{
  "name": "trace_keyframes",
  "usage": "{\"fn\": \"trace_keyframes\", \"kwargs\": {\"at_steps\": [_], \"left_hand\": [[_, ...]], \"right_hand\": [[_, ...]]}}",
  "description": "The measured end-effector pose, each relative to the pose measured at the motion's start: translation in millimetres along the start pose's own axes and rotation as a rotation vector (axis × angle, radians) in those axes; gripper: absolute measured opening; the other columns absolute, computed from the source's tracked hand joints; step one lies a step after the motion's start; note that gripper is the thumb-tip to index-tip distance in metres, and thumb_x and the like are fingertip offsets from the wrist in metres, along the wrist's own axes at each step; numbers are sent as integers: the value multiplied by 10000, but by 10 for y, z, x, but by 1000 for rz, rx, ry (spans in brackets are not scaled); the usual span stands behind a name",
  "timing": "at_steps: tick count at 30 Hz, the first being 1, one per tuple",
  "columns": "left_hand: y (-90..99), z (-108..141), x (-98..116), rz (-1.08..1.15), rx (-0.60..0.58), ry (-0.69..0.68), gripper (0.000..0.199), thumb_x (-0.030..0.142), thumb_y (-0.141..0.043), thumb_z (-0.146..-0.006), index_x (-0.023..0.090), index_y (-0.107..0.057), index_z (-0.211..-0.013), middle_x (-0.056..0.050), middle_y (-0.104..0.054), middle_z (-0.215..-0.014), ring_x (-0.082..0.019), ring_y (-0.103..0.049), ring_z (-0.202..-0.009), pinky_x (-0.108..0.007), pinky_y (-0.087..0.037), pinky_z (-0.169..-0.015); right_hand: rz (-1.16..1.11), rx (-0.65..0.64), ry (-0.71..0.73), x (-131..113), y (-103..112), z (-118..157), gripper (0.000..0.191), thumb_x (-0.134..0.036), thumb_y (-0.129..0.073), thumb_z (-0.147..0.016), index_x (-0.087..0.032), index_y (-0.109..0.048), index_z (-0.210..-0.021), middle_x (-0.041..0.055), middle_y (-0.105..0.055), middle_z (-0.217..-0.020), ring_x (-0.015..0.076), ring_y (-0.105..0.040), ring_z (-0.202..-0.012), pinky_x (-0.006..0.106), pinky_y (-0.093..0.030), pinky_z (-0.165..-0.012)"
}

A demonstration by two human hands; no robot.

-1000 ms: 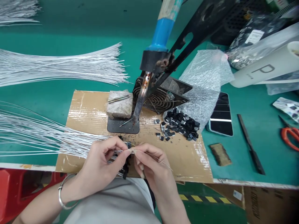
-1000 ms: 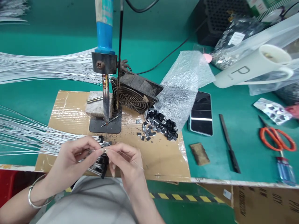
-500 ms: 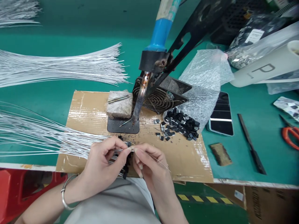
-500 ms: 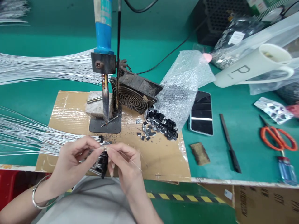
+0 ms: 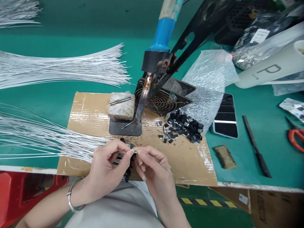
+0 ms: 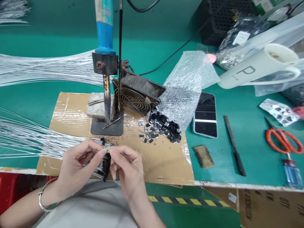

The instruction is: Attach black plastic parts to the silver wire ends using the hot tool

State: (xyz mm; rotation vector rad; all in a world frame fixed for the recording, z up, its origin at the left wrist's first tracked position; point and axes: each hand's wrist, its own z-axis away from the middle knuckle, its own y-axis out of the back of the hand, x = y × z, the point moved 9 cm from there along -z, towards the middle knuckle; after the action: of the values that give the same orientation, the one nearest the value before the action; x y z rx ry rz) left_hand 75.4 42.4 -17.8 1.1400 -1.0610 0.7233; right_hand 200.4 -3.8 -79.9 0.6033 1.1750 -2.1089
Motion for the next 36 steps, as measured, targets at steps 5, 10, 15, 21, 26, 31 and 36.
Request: {"fn": "trace_keyframes", "kwargs": {"at_steps": [5, 10, 15, 21, 26, 31, 36], "left_hand": [[-21, 18, -27, 26, 20, 10, 179, 207, -630, -972, 202, -664, -796, 55, -503, -598, -91, -363, -498, -233, -288, -457], [-51, 60, -139, 73, 26, 63, 184, 257, -629, -993, 205, -677, -823, 39, -532, -620, -101, -394, -508, -239, -317, -468], [-44, 35, -161, 122, 11, 107, 217, 302, -623, -996, 202, -661, -807, 9, -606, -633, -116, -485, -522, -245, -365, -482], [7, -10, -142, 117, 43, 111, 180, 280, -647, -972, 201, -661, -810, 25, -594, -605, -107, -458, -498, -235, -345, -462], [15, -7, -113, 101, 52, 70, 167, 255, -657, -967, 201, -664, -809, 32, -585, -603, -101, -454, -493, -232, -336, -461], [31, 16, -41, 71, 48, 2, 160, 208, -658, -970, 205, -684, -812, 21, -627, -646, -105, -511, -523, -229, -371, -481], [47, 34, 17, 32, 67, -89, 117, 160, -673, -962, 211, -703, -861, 21, -664, -703, -100, -538, -548, -216, -403, -498]], "right_hand": [[0, 19, 1, 4, 18, 5, 164, -368, -912, -747, -214, -854, -743, -33, -536, -521, 62, -409, -428, 151, -385, -350], [9, 27, 1, 14, 26, 18, 158, -368, -907, -759, -218, -856, -755, -35, -544, -517, 62, -421, -414, 149, -388, -342], [27, 18, 4, -8, 8, 15, 217, -428, -899, -780, -221, -878, -839, -16, -595, -581, 68, -454, -434, 154, -395, -337], [160, 14, 115, -76, 49, 41, 168, -414, -885, -829, -260, -887, -895, 0, -689, -683, 73, -560, -460, 176, -469, -406], [194, 43, 147, -88, 84, 54, 120, -382, -902, -817, -267, -880, -845, -9, -680, -670, 70, -568, -452, 171, -475, -405], [187, 45, 140, -98, 70, 71, 121, -384, -896, -831, -265, -873, -831, -26, -653, -637, 58, -565, -458, 155, -486, -430], [162, 22, 109, -72, 56, 90, 152, -399, -905, -821, -252, -865, -811, -25, -658, -622, 60, -574, -458, 151, -478, -431]]}}
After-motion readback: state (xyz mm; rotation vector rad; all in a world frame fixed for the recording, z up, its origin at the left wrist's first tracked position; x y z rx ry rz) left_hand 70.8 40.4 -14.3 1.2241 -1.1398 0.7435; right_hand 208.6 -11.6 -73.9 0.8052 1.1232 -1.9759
